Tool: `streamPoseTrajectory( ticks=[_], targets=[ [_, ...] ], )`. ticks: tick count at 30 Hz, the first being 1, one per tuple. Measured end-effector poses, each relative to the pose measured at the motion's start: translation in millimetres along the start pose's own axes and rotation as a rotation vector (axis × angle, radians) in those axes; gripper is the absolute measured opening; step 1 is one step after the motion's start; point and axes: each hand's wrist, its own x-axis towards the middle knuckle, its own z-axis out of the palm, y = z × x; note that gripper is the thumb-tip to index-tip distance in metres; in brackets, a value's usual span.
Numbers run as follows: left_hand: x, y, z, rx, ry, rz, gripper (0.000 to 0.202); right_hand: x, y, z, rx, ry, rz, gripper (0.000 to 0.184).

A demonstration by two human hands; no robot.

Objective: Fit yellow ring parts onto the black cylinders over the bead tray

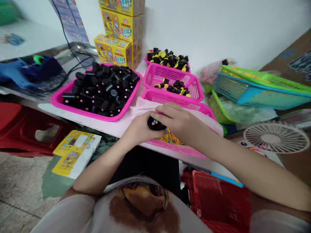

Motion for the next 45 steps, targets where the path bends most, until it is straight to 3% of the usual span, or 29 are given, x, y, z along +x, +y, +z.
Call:
streamPoseTrajectory(
  ticks=[5,12,16,20,23,25,28,31,33,36,39,42,45],
  targets=[
    [-3,-2,-2.7,-0.046,0.026,-0.01,0.036,6,0,-10,0.082,-0.007,0.104,0.037],
    [-1,-4,-2.1,-0.09,-0.021,0.031,0.026,22,1,2,0.828,0.019,0.633,0.031],
    [-3,-4,-4.2,-0.112,-0.022,0.075,0.037,23,0,10,1.1,0.039,0.725,0.024],
    [-4,-6,-4.5,-0.077,-0.008,0.01,0.044,19,5,1,1.119,0.08,0.721,0.024],
    [-5,-5,-4.6,-0.052,0.016,-0.058,0.049,7,16,-19,0.881,0.069,0.72,0.025],
    [-5,-3,-4.9,-0.042,0.022,-0.079,0.05,-6,25,-31,0.734,-0.08,0.694,0.03],
    [-5,-1,-5.6,-0.021,0.027,-0.075,0.05,-33,35,-34,0.543,-0.464,0.677,0.03],
    [-5,-1,-5.8,0.011,0.03,-0.074,0.049,-61,35,-17,0.314,-0.787,0.731,0.023],
    [-5,-1,-5.8,0.027,0.027,-0.073,0.049,-76,31,-2,0.263,-0.873,0.76,0.02],
    [-6,-2,-6.1,0.044,0.024,-0.067,0.049,-88,26,9,0.275,-0.858,0.775,0.019],
    [-7,-2,-7.1,0.046,0.024,-0.061,0.049,-92,27,0,0.295,-0.791,0.769,0.014],
    [-8,0,-6.9,0.032,0.004,-0.053,0.05,-94,27,-18,0.34,-0.598,0.757,0.005],
    [-11,5,-3.3,0.012,-0.012,-0.03,0.049,-93,16,-31,0.378,-0.338,0.817,0.007]
  ],
)
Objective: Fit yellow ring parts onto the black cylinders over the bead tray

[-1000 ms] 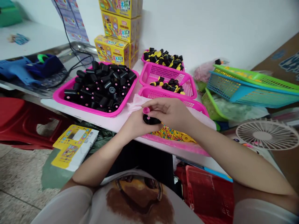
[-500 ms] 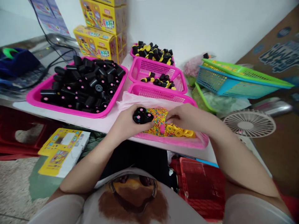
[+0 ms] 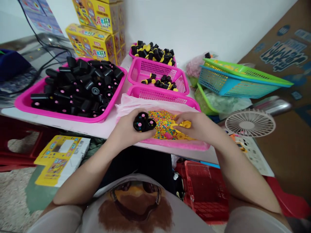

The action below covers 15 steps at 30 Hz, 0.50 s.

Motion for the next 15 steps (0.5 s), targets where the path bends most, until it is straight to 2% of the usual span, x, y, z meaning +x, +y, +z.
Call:
streamPoseTrajectory(
  ticks=[4,7,9,11,14,15],
  targets=[
    [-6,11,7.5,-0.032,-0.029,0.041,0.046,-13,-34,13,0.237,0.365,0.037,0.011],
    [-9,19,11.2,-0.076,-0.047,0.034,0.046,-19,-60,27,0.274,0.604,-0.066,0.008],
    [-11,21,12.1,-0.102,-0.047,0.039,0.046,-21,-68,32,0.258,0.611,-0.197,0.019],
    [-12,20,12.1,-0.118,-0.04,0.051,0.047,-22,-67,34,0.258,0.531,-0.314,0.028],
    [-13,19,12.3,-0.129,-0.038,0.047,0.047,-23,-60,36,0.228,0.423,-0.43,0.033],
    [-13,18,12.7,-0.13,-0.045,0.046,0.047,-23,-58,38,0.208,0.413,-0.462,0.043]
  ],
)
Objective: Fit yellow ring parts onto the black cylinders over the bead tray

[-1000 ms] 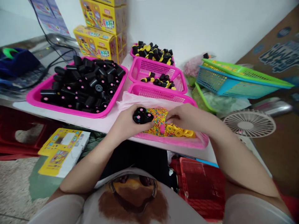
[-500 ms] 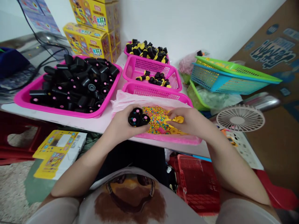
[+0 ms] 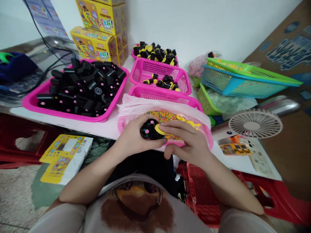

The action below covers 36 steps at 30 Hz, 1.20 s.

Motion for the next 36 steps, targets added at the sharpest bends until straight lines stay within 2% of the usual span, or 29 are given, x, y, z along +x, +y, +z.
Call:
streamPoseTrajectory(
  ticks=[2,3,6,10,14,17,20,22,24,26,29,32,36],
  targets=[
    [1,0,1.1,0.004,-0.024,0.004,0.044,-3,2,3,-0.046,-0.005,-0.059,0.061],
    [1,1,1.7,0.008,-0.037,0.006,0.041,-4,2,6,-0.083,0.002,-0.086,0.064],
    [5,2,2.2,0.025,-0.062,0.009,0.036,-7,1,12,-0.216,0.018,-0.135,0.061],
    [9,0,0.0,0.071,-0.113,0.015,0.041,-10,6,17,-0.344,-0.02,-0.216,0.056],
    [11,-2,-1.3,0.074,-0.121,0.023,0.042,-11,15,16,-0.367,-0.004,-0.301,0.059],
    [11,-3,-1.0,0.028,-0.101,0.025,0.038,-6,20,8,-0.177,-0.023,-0.233,0.066],
    [10,-3,0.3,-0.014,-0.091,0.029,0.037,0,20,-3,0.012,-0.077,-0.078,0.054],
    [11,-5,1.6,-0.009,-0.089,0.035,0.037,2,19,-8,0.05,-0.07,-0.001,0.049],
    [12,-6,2.3,0.006,-0.091,0.038,0.035,3,18,-10,0.041,-0.031,0.032,0.051],
    [13,-7,2.0,0.006,-0.093,0.034,0.034,3,18,-10,0.03,-0.003,-0.001,0.053],
    [14,-7,0.0,0.003,-0.092,0.024,0.035,2,19,-8,0.008,-0.051,-0.097,0.052],
    [14,-7,-1.6,-0.002,-0.094,0.008,0.036,1,20,-3,-0.08,-0.107,-0.15,0.068],
    [15,-7,-1.2,-0.004,-0.095,0.015,0.038,-1,18,9,-0.216,-0.029,-0.207,0.072]
  ],
)
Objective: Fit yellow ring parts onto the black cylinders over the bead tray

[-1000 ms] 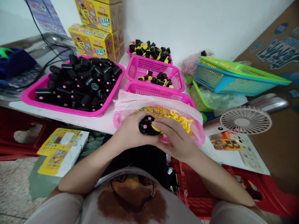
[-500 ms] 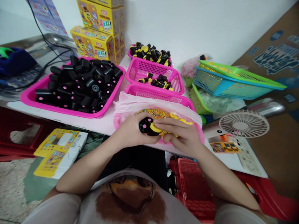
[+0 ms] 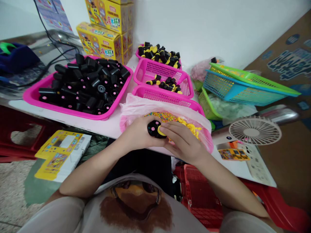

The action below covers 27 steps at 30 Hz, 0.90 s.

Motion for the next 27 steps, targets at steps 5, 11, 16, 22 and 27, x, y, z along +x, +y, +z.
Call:
streamPoseTrajectory(
  ticks=[5,11,16,22,27],
  targets=[
    [0,-1,0.1,0.007,0.024,0.001,0.038,-4,-3,13,-0.134,0.071,-0.051,0.074],
    [-1,-3,-2.2,-0.048,0.043,0.008,0.037,1,4,6,-0.015,0.09,-0.063,0.065],
    [-4,-3,-1.9,-0.084,0.028,-0.019,0.035,4,16,-7,0.479,0.032,0.36,0.037],
    [-7,-4,1.9,-0.038,0.042,0.065,0.038,10,26,4,1.241,-0.071,0.948,0.071],
    [-8,-6,3.2,0.001,0.075,0.129,0.041,26,15,4,1.586,-0.242,1.288,0.075]
  ],
)
